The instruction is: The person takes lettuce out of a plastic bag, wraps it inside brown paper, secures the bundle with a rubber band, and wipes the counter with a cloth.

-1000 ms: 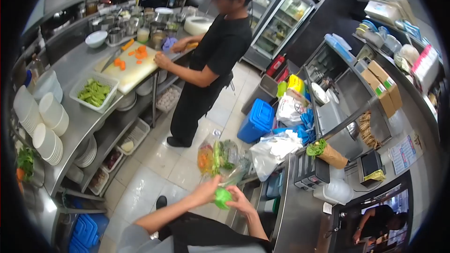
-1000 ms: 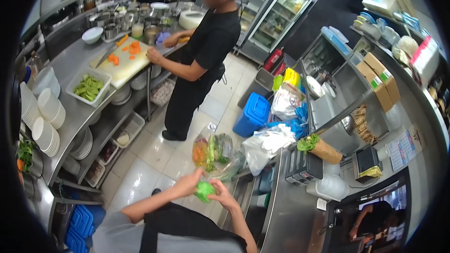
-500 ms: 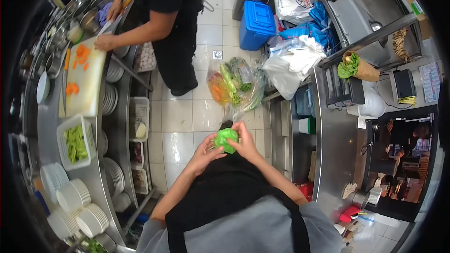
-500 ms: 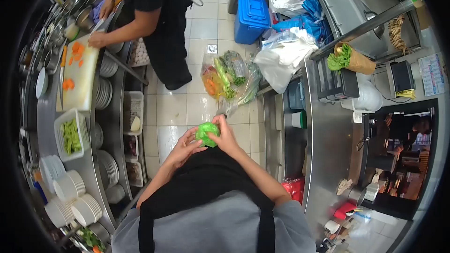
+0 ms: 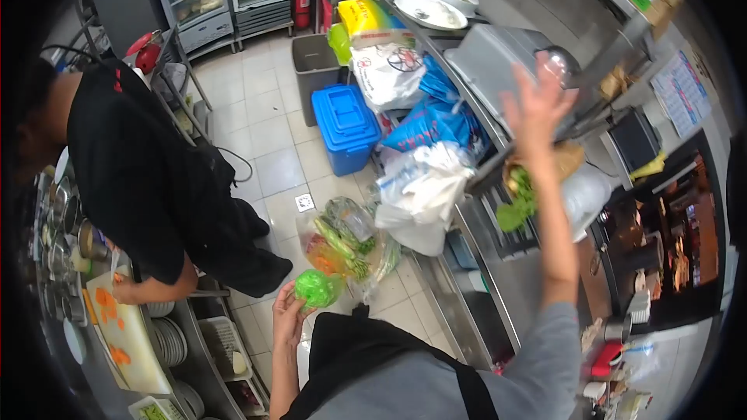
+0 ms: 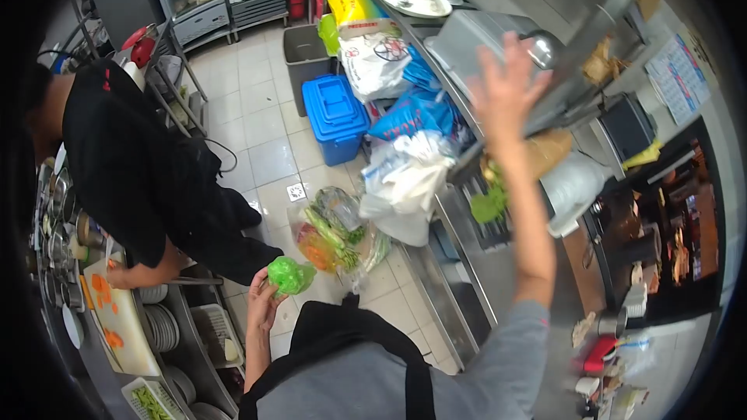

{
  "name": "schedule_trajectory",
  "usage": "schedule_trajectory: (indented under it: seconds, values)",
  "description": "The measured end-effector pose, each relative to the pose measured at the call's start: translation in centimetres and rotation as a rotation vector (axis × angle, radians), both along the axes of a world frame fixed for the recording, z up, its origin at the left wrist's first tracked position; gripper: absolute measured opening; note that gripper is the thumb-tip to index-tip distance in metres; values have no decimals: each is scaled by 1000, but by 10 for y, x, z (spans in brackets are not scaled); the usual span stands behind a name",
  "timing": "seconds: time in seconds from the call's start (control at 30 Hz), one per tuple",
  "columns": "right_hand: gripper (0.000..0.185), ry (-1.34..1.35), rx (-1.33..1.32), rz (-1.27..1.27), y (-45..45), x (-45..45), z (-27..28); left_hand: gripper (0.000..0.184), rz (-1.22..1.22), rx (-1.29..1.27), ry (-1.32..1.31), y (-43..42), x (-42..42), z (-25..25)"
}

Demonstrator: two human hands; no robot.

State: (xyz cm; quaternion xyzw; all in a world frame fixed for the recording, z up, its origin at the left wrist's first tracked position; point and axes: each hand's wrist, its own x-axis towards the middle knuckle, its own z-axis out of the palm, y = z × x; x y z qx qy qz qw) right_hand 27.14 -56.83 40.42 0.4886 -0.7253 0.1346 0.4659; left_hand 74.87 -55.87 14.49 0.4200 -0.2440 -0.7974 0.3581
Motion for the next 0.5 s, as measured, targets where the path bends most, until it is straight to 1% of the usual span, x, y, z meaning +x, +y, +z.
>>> schedule_trajectory:
  seconds: [0.07,0.1,0.13,0.2,0.23,0.33,0.4,0.43,0.47,0.5]
  values:
    - [41,216,16,-213,-8,-54,39,39,54,21,-24,-35,-18,-11]
    - [36,264,19,-259,-10,-76,51,35,100,54,-51,-54,-28,-14]
    - [28,318,25,-357,-11,-85,57,32,130,80,-45,-74,-36,-25]
    - [20,422,64,-289,-20,-88,54,26,174,141,-32,-120,-59,-61]
    - [17,432,55,-274,-23,-88,55,18,219,206,-45,-145,-74,-77]
    - [11,389,81,-244,-24,-92,49,17,173,253,-102,-231,-101,-188]
    - [9,311,142,-269,-22,-100,46,17,145,269,-187,-290,-133,-233]
    - [11,315,173,-271,-20,-104,45,17,136,287,-231,-316,-150,-255]
    - [13,323,202,-263,-20,-109,44,17,106,243,-320,-349,-172,-279]
    - [13,325,201,-260,-46,-123,37,17,83,203,-410,-380,-191,-307]
